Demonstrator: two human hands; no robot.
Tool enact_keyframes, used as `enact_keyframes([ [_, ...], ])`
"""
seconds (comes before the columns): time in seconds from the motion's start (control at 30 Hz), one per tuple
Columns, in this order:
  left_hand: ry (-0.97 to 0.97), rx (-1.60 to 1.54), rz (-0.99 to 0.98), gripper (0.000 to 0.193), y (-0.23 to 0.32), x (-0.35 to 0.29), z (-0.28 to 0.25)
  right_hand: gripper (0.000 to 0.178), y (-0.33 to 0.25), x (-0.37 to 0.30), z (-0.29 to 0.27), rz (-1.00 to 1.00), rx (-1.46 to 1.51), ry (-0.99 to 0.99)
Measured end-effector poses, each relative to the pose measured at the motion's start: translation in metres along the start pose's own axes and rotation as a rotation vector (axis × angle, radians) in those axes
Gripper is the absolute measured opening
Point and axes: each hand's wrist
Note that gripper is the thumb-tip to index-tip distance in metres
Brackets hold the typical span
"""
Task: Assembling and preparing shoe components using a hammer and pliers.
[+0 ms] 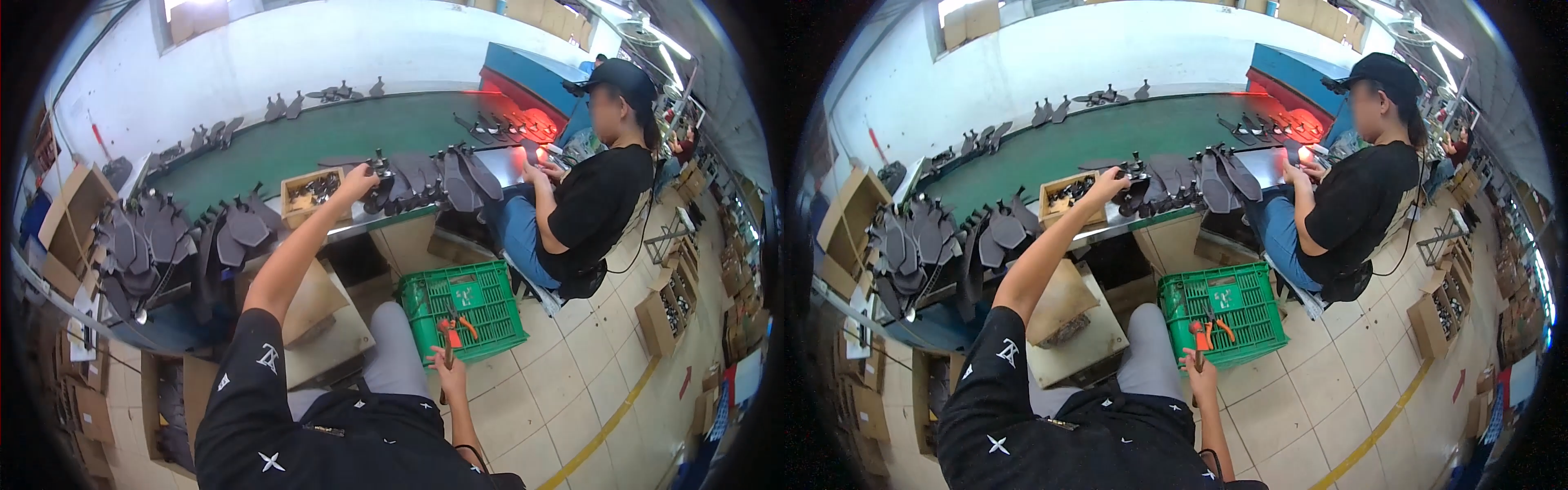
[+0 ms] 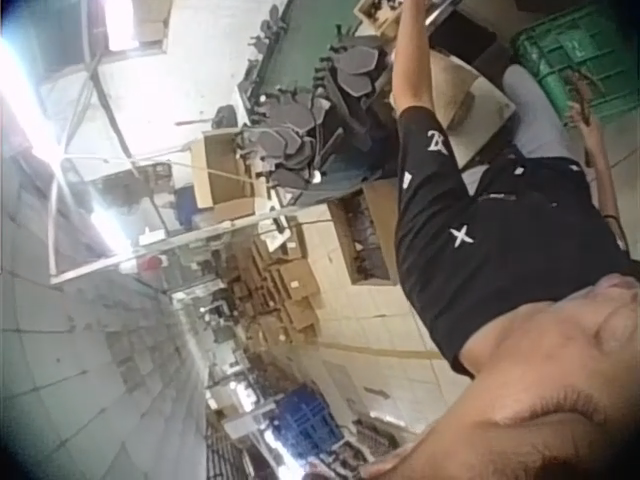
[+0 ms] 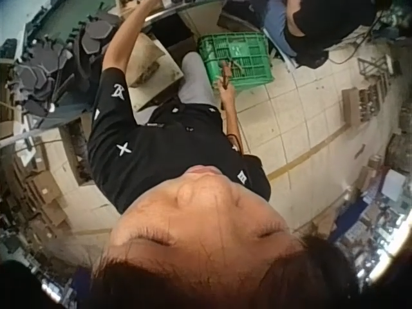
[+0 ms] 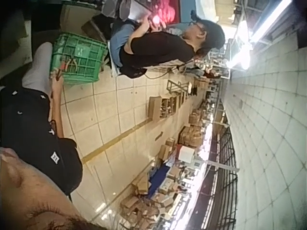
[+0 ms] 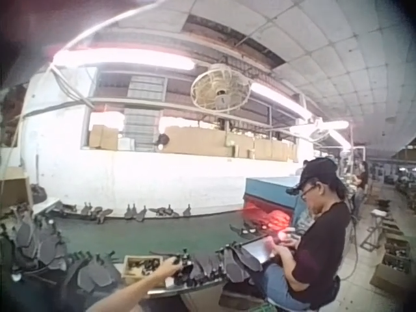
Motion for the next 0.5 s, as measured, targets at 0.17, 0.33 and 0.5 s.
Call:
enact_keyframes([
  [0.17,0.097,0.710,0.142,0.027,0.019,-0.025,0.004,0.036,0.000,-0.005,-0.009,0.040,-0.033,-0.023],
  [0.33,-0.043,-0.303,-0.033,0.010,0.065,-0.055,-0.024,0.037,-0.005,-0.006,0.004,0.061,-0.005,-0.028],
  [0.5,-0.209,-0.218,-0.043,0.024,0.114,-0.085,-0.069,0.038,0.001,-0.003,0.015,0.073,-0.005,-0.078],
])
Point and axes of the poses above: each hand's wrist, its own x-axis towards the middle knuckle, its own z-axis out of the palm, y = z × x, and after that the axes turned 1 degree about y, right-handed
